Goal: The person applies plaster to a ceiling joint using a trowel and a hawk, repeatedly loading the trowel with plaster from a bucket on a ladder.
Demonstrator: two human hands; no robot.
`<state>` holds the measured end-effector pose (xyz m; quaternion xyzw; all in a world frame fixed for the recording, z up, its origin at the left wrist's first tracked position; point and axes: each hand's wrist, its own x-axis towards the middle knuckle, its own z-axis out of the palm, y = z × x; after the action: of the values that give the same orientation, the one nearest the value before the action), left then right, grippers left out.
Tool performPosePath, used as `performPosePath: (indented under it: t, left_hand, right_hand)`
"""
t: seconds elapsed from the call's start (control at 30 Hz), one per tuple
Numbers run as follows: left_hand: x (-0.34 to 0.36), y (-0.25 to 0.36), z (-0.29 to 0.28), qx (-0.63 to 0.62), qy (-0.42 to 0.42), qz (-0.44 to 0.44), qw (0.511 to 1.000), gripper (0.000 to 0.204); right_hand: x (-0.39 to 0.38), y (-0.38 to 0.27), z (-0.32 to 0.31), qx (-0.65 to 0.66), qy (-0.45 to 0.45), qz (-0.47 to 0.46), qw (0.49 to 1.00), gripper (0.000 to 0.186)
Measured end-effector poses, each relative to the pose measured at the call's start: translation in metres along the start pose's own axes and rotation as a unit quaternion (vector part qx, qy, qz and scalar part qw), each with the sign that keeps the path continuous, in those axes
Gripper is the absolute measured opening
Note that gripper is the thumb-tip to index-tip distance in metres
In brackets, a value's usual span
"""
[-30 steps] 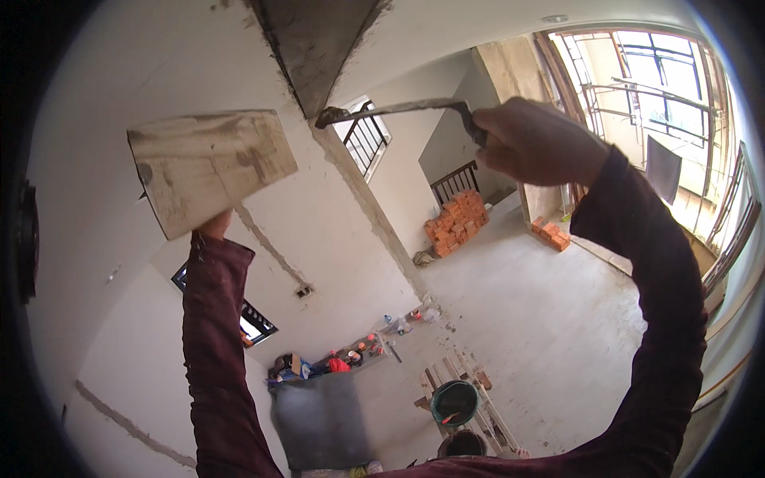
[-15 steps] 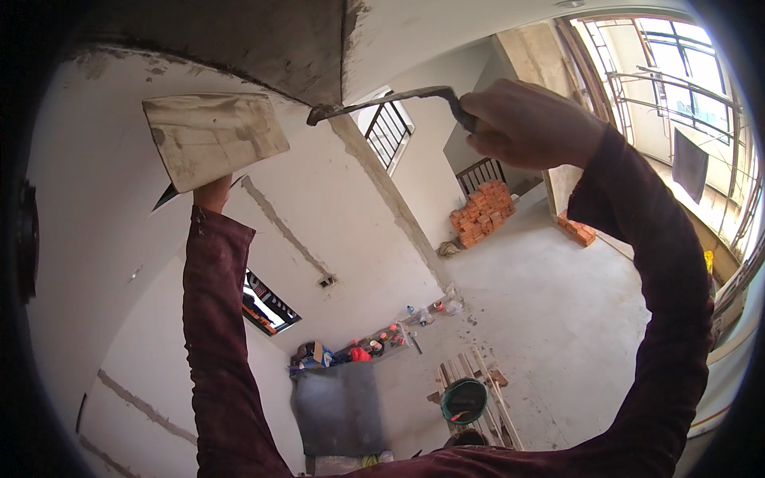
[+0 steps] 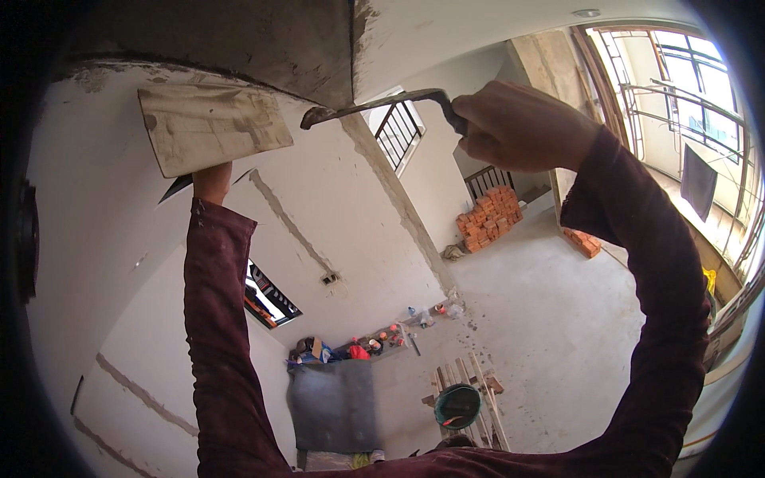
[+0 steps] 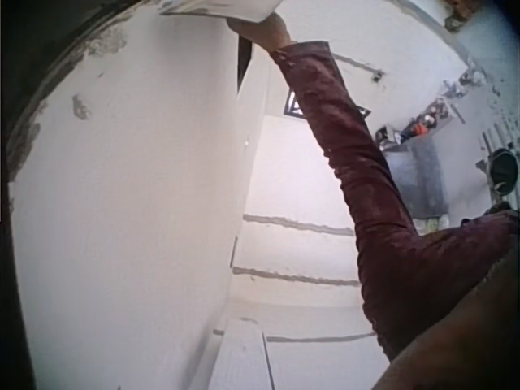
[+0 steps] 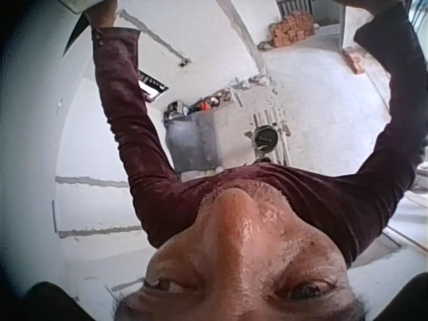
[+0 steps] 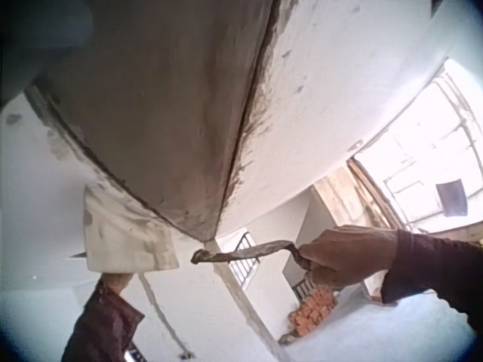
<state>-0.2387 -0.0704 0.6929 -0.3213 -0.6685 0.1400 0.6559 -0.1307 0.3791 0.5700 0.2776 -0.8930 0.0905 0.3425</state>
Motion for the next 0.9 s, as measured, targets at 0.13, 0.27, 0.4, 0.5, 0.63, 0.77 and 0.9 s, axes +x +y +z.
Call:
performPosePath:
  t: [0.13, 0.27, 0.4, 0.5, 0.63, 0.77, 0.9]
  left_hand:
    - [0.004, -0.003, 0.006, 0.026, 0.019, 0.031, 0.999, 0.045]
    - [-0.001, -0.007, 0.012, -0.036, 0.036, -0.014, 0.999, 0.043]
    - [0.015, 0.015, 0.002, -0.101, 0.042, -0.029, 0.994, 0.041]
    - [0.017, 0.02, 0.001, -0.175, 0.036, -0.074, 0.981, 0.039]
    - [0.02, 0.02, -0.002, -0.139, 0.068, -0.022, 0.988, 0.036]
    - [0.026, 0.031, -0.007, -0.247, 0.07, -0.062, 0.964, 0.03]
    - [0.033, 0.039, -0.009, -0.249, 0.071, -0.048, 0.965, 0.024]
  right_hand:
    - [-0.001, 0.007, 0.007, -0.009, 0.069, -0.051, 0.996, 0.017]
    - [0.01, 0.006, 0.006, 0.002, 0.077, -0.081, 0.994, 0.018]
    - [0.022, 0.0, -0.009, 0.008, 0.019, -0.039, 0.999, 0.021]
    - [0.028, 0.001, -0.005, 0.004, 0.07, -0.064, 0.995, 0.02]
    - [0.029, -0.003, -0.002, -0.016, 0.119, -0.091, 0.989, 0.018]
    - [0.027, -0.004, -0.004, -0.016, 0.104, -0.076, 0.992, 0.018]
    - [0.026, -0.001, -0.007, -0.02, 0.083, -0.063, 0.994, 0.02]
